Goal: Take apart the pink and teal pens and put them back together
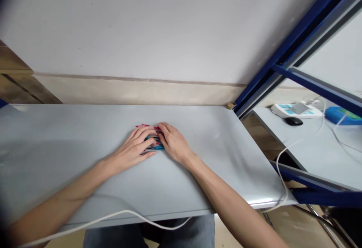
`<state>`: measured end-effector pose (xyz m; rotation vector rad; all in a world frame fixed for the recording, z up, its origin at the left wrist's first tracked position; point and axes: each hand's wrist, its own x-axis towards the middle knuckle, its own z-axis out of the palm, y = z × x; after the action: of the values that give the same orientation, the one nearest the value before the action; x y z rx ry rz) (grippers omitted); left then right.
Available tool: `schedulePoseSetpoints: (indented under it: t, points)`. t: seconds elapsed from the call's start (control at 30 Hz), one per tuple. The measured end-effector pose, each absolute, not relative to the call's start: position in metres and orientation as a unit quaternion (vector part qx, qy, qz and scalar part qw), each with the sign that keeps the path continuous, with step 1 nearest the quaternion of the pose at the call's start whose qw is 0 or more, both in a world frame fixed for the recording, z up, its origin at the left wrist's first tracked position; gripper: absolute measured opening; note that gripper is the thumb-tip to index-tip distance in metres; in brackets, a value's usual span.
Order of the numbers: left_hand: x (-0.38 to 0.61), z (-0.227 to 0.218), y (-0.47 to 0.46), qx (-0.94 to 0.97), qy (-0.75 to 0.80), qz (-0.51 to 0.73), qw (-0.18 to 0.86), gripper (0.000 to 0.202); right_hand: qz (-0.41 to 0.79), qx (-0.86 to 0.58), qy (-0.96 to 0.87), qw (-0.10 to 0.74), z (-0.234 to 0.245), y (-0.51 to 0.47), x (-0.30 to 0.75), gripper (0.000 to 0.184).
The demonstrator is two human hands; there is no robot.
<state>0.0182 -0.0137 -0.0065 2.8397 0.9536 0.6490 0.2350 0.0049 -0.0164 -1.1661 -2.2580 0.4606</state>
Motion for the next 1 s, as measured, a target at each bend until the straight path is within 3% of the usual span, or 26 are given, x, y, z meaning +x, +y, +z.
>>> schedulePoseSetpoints:
  t: [0.27, 0.37, 0.6, 0.87, 1.0]
  points:
    - [0.013, -0.003, -0.011, 0.884, 0.355, 0.303, 0.036, 0.011, 0.144, -0.415, -0.818, 0.372, 0.003, -0.005, 0.233, 0.035]
    - [0.010, -0.001, -0.011, 0.864, 0.380, 0.328, 0.044, 0.015, 0.122, -0.405, -0.836, 0.350, 0.006, -0.008, 0.234, 0.032]
    - [0.010, -0.005, -0.016, 0.863, 0.382, 0.330, 0.035, 0.021, 0.267, -0.397, -0.798, 0.367, -0.004, -0.010, 0.232, 0.031]
    - [0.011, -0.004, -0.018, 0.855, 0.415, 0.309, 0.020, 0.027, 0.267, -0.378, -0.785, 0.411, -0.006, -0.013, 0.227, 0.014]
    - [0.013, -0.007, -0.018, 0.864, 0.397, 0.306, 0.035, 0.029, 0.266, -0.388, -0.794, 0.385, -0.002, -0.014, 0.226, 0.021]
